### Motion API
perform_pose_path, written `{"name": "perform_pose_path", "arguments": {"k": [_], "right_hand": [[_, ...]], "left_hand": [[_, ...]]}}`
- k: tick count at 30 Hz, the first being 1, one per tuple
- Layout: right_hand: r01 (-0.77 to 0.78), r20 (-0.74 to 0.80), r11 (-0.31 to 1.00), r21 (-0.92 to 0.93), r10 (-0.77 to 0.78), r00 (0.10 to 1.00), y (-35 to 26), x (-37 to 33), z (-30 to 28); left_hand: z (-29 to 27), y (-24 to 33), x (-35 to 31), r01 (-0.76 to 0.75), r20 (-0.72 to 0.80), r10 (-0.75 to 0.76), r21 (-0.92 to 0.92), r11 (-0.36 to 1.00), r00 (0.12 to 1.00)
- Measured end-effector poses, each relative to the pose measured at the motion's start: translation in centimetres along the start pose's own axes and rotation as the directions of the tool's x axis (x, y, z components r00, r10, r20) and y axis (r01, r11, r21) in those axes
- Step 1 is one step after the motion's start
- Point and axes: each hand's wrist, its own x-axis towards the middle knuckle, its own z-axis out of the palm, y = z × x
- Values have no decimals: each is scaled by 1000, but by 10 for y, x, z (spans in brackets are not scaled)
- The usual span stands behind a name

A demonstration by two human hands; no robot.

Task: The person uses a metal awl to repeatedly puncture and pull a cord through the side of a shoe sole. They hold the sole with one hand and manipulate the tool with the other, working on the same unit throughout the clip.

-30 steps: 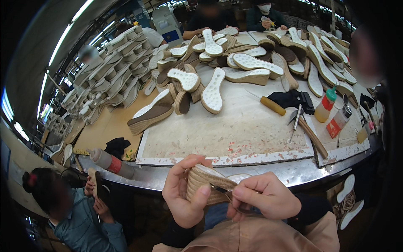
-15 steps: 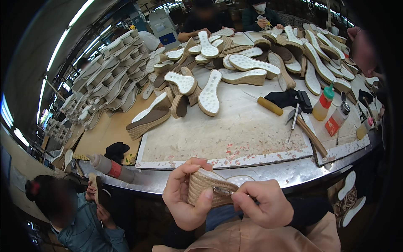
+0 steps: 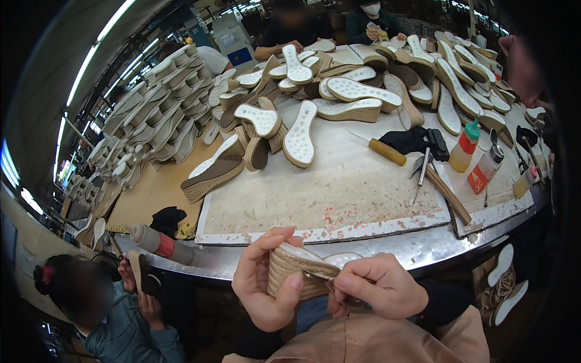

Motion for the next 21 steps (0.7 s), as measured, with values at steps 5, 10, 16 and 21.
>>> {"name": "perform_pose_path", "arguments": {"k": [5,10,16,21], "right_hand": [[-41,31,998,40,40,999,-4,0,-2],[-58,20,998,-14,59,998,-13,-1,-4],[259,-123,812,-523,-373,920,2,-1,6],[422,-172,796,-435,-533,828,26,8,12]], "left_hand": [[4,1,0,12,-36,-10,72,997,999],[5,1,1,16,-26,-15,63,998,1000],[5,0,4,-32,42,31,32,999,999],[5,-1,5,-24,39,22,46,999,999]]}}
